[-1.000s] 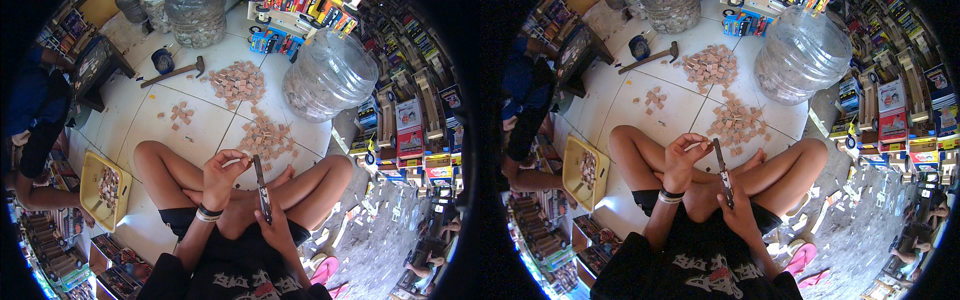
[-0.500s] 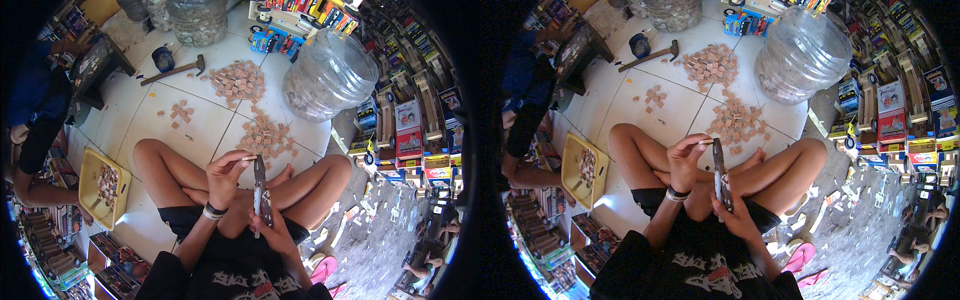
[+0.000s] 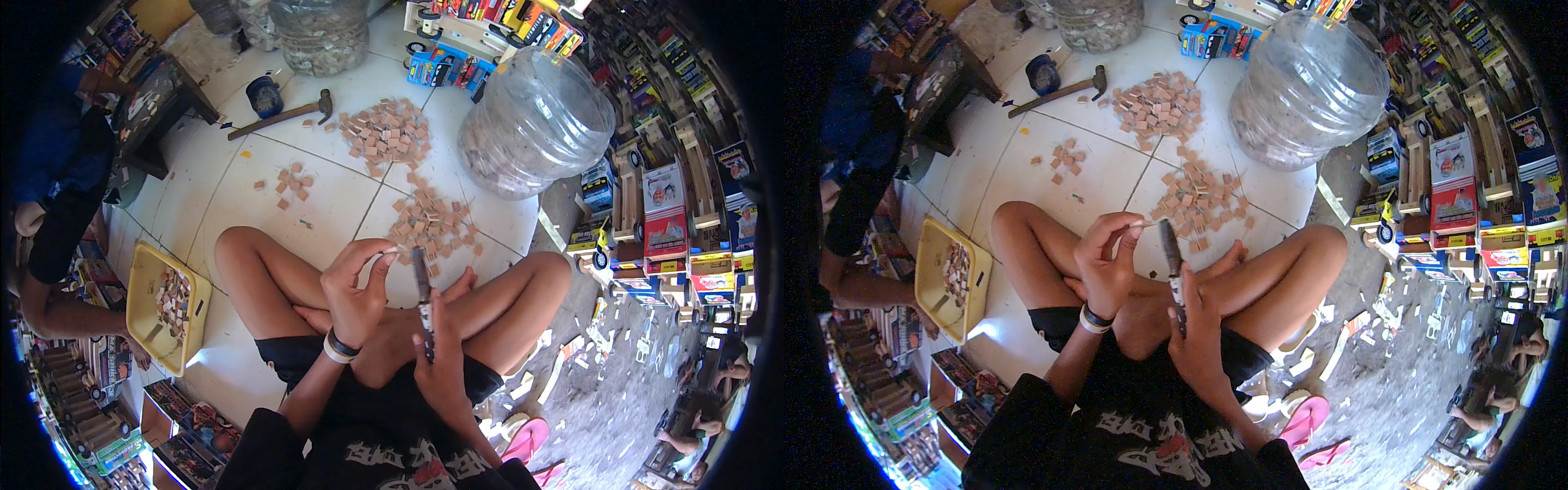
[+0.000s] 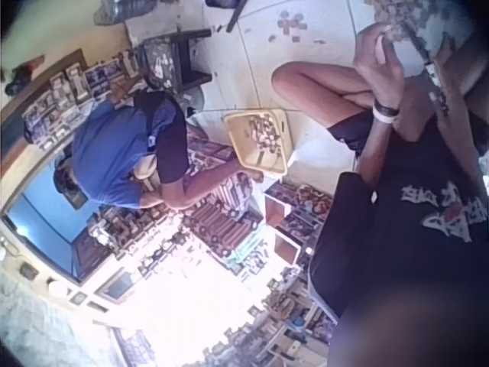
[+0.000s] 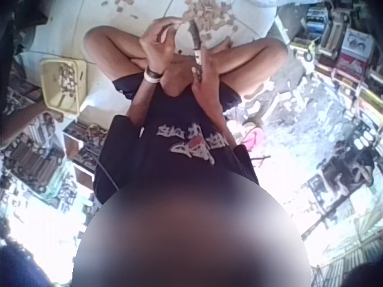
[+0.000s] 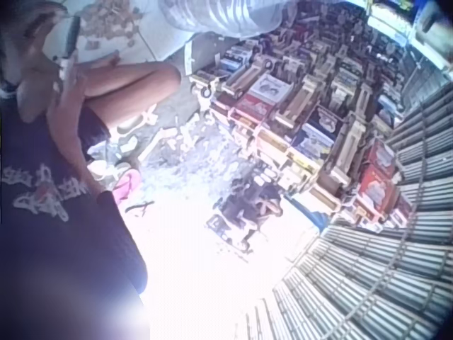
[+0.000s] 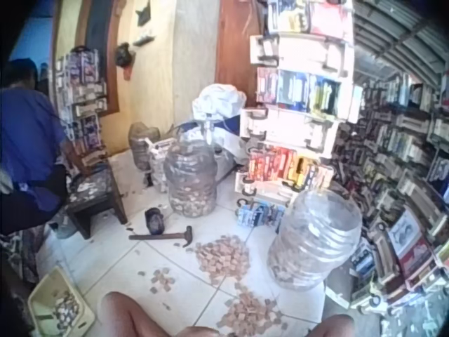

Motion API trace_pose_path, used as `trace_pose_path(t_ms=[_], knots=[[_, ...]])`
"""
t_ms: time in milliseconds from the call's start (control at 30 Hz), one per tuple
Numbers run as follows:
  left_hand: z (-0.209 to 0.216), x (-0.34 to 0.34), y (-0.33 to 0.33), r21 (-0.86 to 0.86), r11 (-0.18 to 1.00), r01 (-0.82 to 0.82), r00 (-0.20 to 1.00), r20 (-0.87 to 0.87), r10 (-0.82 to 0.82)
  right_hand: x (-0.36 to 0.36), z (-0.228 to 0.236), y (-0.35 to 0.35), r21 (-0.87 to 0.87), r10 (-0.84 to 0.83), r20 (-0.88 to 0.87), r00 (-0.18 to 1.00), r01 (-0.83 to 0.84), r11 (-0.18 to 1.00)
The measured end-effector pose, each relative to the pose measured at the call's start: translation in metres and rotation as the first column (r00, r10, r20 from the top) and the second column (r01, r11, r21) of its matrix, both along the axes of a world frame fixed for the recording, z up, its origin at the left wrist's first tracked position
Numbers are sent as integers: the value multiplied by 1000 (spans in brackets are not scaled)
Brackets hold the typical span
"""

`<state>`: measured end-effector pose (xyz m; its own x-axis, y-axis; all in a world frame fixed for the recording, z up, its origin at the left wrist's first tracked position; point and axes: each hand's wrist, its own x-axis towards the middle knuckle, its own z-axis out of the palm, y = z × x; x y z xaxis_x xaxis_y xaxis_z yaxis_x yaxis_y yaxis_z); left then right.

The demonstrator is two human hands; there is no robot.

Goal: The person sits on the floor and uses a knife to sharpen small wooden matchsticks one by one. They hold each matchstick and carefully shave the wood to form a pointed tip, then place the sharpened matchstick on the floor.

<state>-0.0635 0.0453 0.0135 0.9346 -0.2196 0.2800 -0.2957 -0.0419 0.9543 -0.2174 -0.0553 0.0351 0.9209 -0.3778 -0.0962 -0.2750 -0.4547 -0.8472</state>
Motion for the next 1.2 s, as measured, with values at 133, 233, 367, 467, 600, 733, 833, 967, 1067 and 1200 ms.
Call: trace_pose_path(t_ms=[133,233,367,467,600,733,833,967,1067,1200], knots=[[9,9,10,-162,987,12,973,-225,-48,-4,5,-15,47,-18,112,994,12,999],[15,16,19,-217,975,40,930,-348,-116,-13,7,-31,167,78,9,997,-78,983],[19,20,24,-235,967,96,892,-411,-188,-19,2,-37,173,211,45,976,-216,961],[20,19,25,-251,958,135,873,-426,-235,-18,-1,-35,260,222,66,973,-232,937],[22,18,25,-251,955,160,859,-441,-260,-16,0,-34,273,227,33,973,-227,935],[22,18,23,-269,952,147,857,-447,-258,-14,3,-34,211,229,3,973,-225,951],[23,17,23,-271,954,132,846,-471,-251,-12,3,-32,235,215,17,976,-213,948],[20,18,25,-247,955,162,836,-480,-266,-13,6,-31,307,197,10,980,-190,932],[14,17,26,-372,906,201,802,-469,-371,-15,10,-32,426,203,-3,979,-183,886],[3,16,26,-742,618,259,538,-421,-731,-23,17,-32,977,165,18,986,-52,204]])
